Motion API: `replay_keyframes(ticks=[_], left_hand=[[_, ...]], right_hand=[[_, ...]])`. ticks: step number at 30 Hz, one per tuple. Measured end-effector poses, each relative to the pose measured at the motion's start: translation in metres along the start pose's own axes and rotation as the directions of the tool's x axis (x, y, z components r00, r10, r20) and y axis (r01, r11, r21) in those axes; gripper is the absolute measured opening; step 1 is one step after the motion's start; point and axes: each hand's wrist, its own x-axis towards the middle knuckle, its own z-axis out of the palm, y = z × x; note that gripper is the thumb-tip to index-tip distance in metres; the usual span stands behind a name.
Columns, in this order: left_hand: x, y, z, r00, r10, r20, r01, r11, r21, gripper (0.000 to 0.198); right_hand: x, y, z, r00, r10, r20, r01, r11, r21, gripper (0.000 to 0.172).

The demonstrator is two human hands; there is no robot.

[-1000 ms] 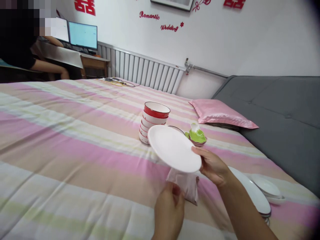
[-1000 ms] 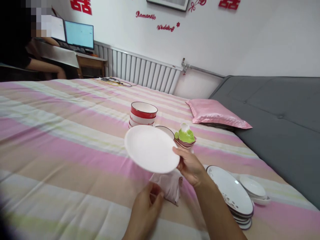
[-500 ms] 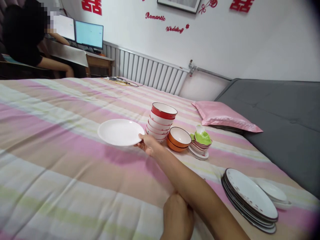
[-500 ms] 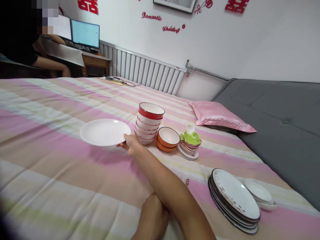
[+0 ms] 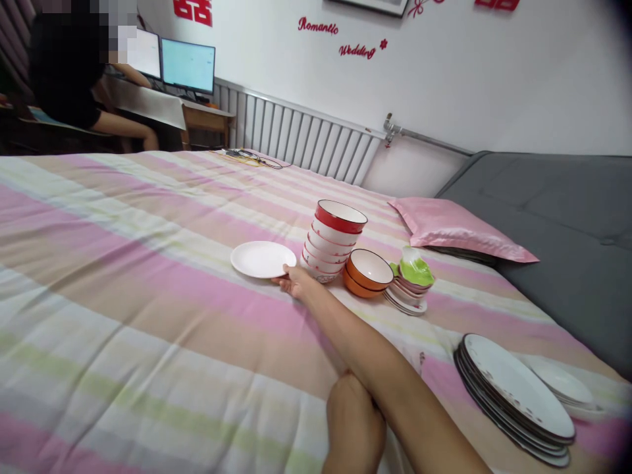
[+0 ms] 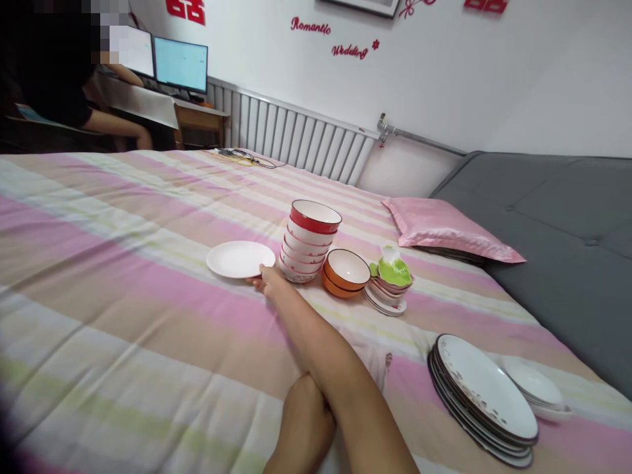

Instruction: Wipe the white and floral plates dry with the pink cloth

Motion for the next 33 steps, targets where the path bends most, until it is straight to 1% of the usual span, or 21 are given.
replay_keyframes(ticks=[3,6,8,10,13,14,16,17,18,20,21,22,23,24,25,26,27,28,29,31,33], left_hand=[[0.0,0.0,0.001,1.0,-0.016,0.007,0.016,0.999,0.04,0.033],[0.0,0.002,0.001,1.0,-0.019,0.024,0.017,0.996,0.084,0.033],[0.0,0.005,0.0,0.999,-0.001,0.042,-0.003,0.994,0.108,0.032],[-0.001,0.009,-0.001,0.999,0.014,0.04,-0.018,0.993,0.118,0.03],[-0.002,0.013,-0.002,1.0,0.016,0.018,-0.018,0.997,0.079,0.028],[-0.001,0.013,-0.001,1.0,0.021,0.014,-0.022,0.998,0.056,0.028],[0.0,0.013,0.0,0.999,0.041,0.003,-0.041,0.999,0.017,0.026],[0.002,0.012,0.0,0.999,0.045,-0.011,-0.045,0.999,0.016,0.025],[0.003,0.011,0.001,0.998,0.048,-0.029,-0.047,0.999,0.023,0.024],[0.007,0.008,0.004,0.997,0.058,-0.056,-0.056,0.998,0.035,0.021],[0.009,0.008,0.005,0.995,0.073,-0.065,-0.072,0.997,0.025,0.021],[0.012,0.007,0.007,0.994,0.086,-0.069,-0.085,0.996,0.017,0.022],[0.014,0.007,0.009,0.993,0.092,-0.068,-0.091,0.996,0.011,0.022],[0.016,0.007,0.011,0.993,0.101,-0.066,-0.101,0.995,0.004,0.023],[0.018,0.008,0.013,0.993,0.1,-0.07,-0.1,0.995,0.004,0.024],[0.019,0.008,0.015,0.992,0.103,-0.069,-0.103,0.995,0.009,0.026],[0.021,0.009,0.017,0.992,0.107,-0.07,-0.105,0.994,0.027,0.027],[0.022,0.009,0.018,0.991,0.116,-0.072,-0.112,0.992,0.049,0.029],[0.023,0.009,0.02,0.99,0.122,-0.066,-0.118,0.99,0.073,0.029],[0.025,0.008,0.023,0.992,0.112,-0.063,-0.103,0.986,0.129,0.032],[0.025,0.009,0.026,0.993,0.085,-0.081,-0.07,0.982,0.173,0.036]], right_hand=[[-0.005,-0.002,-0.004,0.998,0.037,0.048,-0.034,0.997,-0.073,0.034],[-0.018,-0.009,-0.008,0.993,0.062,0.096,-0.045,0.985,-0.168,0.032],[-0.035,-0.013,-0.013,0.991,0.053,0.127,-0.023,0.974,-0.225,0.033],[-0.059,-0.017,-0.022,0.987,0.007,0.162,0.036,0.965,-0.259,0.035],[-0.102,-0.018,-0.045,0.967,-0.119,0.226,0.176,0.952,-0.251,0.041],[-0.116,-0.018,-0.055,0.949,-0.178,0.258,0.241,0.941,-0.238,0.047],[-0.139,-0.017,-0.078,0.882,-0.351,0.313,0.441,0.85,-0.287,0.052],[-0.147,-0.017,-0.092,0.86,-0.416,0.296,0.498,0.809,-0.312,0.05],[-0.154,-0.017,-0.107,0.845,-0.474,0.249,0.534,0.772,-0.343,0.047],[-0.164,-0.015,-0.14,0.801,-0.59,0.102,0.567,0.692,-0.447,0.046],[-0.168,-0.013,-0.158,0.757,-0.652,0.03,0.563,0.629,-0.536,0.047],[-0.171,-0.011,-0.177,0.686,-0.726,-0.046,0.535,0.545,-0.646,0.047],[-0.174,-0.007,-0.196,0.601,-0.79,-0.12,0.455,0.461,-0.761,0.046],[-0.177,-0.002,-0.214,0.524,-0.837,-0.157,0.345,0.377,-0.86,0.045],[-0.178,0.003,-0.232,0.467,-0.863,-0.193,0.208,0.319,-0.925,0.045],[-0.179,0.008,-0.248,0.429,-0.869,-0.246,0.06,0.299,-0.952,0.044],[-0.178,0.014,-0.264,0.41,-0.857,-0.311,-0.076,0.308,-0.948,0.044],[-0.176,0.019,-0.277,0.408,-0.828,-0.385,-0.194,0.333,-0.923,0.044],[-0.173,0.024,-0.29,0.421,-0.783,-0.457,-0.291,0.361,-0.886,0.045],[-0.165,0.031,-0.31,0.474,-0.681,-0.558,-0.406,0.393,-0.825,0.047],[-0.16,0.034,-0.325,0.526,-0.605,-0.597,-0.441,0.407,-0.8,0.049]])
